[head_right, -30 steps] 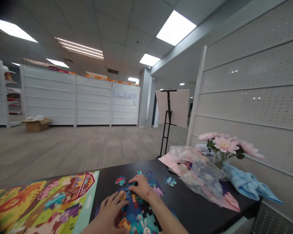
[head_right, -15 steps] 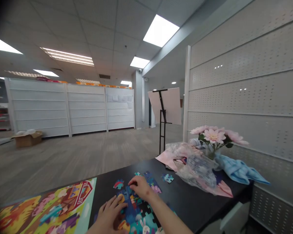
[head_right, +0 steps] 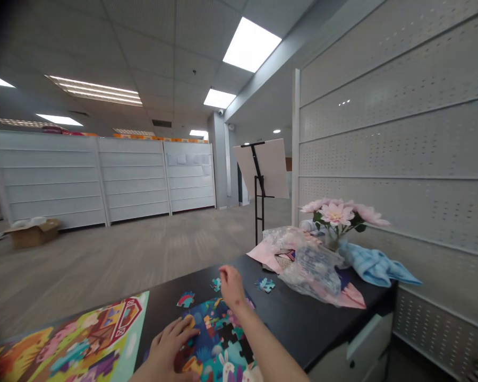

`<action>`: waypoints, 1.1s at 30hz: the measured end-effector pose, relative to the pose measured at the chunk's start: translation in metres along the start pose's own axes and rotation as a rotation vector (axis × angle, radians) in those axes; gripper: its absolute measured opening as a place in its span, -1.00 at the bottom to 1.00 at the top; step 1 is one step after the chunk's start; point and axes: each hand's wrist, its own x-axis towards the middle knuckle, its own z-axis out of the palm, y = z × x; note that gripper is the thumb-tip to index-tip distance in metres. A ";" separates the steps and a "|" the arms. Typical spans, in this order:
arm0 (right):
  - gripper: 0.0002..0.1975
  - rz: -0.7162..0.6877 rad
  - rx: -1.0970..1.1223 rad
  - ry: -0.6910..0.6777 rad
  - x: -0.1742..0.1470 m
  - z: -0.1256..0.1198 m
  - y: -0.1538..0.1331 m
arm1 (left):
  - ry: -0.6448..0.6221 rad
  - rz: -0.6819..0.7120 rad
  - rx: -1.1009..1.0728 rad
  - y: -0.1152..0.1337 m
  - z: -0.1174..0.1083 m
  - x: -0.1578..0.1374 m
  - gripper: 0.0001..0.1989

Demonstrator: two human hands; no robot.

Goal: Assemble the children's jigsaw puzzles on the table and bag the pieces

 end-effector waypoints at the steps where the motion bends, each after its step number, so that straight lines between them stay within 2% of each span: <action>1: -0.63 0.050 -0.019 0.063 0.005 -0.007 0.006 | 0.001 -0.003 -0.014 0.002 -0.002 -0.002 -0.11; 3: -0.55 0.146 -0.066 0.151 0.014 -0.018 0.018 | -0.004 -0.010 -0.046 0.008 -0.007 -0.007 -0.16; 4: -0.57 0.184 -0.090 0.173 0.017 -0.021 0.024 | -0.008 -0.015 -0.062 0.011 -0.009 -0.009 -0.18; 8: -0.73 0.240 -0.180 0.126 0.015 -0.016 0.034 | -0.010 -0.018 -0.107 0.015 -0.012 -0.017 -0.21; 10: -0.73 0.230 -0.219 0.057 0.009 -0.008 0.033 | 0.039 0.038 -0.158 0.006 -0.012 -0.015 -0.36; 13: -0.74 0.218 -0.267 -0.035 0.003 0.001 0.030 | 0.209 0.139 -0.283 -0.017 -0.018 -0.003 -0.64; 17: -0.73 0.218 -0.289 -0.088 0.006 0.003 0.031 | 0.318 0.102 -0.317 -0.046 -0.038 0.029 -0.70; 20: -0.65 0.214 -0.280 -0.086 0.011 0.003 0.031 | 0.302 0.088 -0.281 -0.056 -0.049 0.059 -0.68; 23: -0.61 0.197 -0.263 -0.055 0.011 0.005 0.032 | 0.218 0.111 -0.213 -0.060 -0.055 0.085 -0.61; 26: -0.61 0.156 -0.233 -0.013 0.010 0.008 0.033 | 0.138 0.136 -0.153 -0.068 -0.060 0.100 -0.67; 30: -0.66 0.047 -0.154 0.056 0.013 0.006 0.033 | 0.106 0.103 -0.118 -0.082 -0.062 0.097 -0.71; 33: -0.68 -0.008 -0.074 0.113 0.017 0.004 0.032 | 0.161 0.047 -0.114 -0.086 -0.058 0.077 -0.72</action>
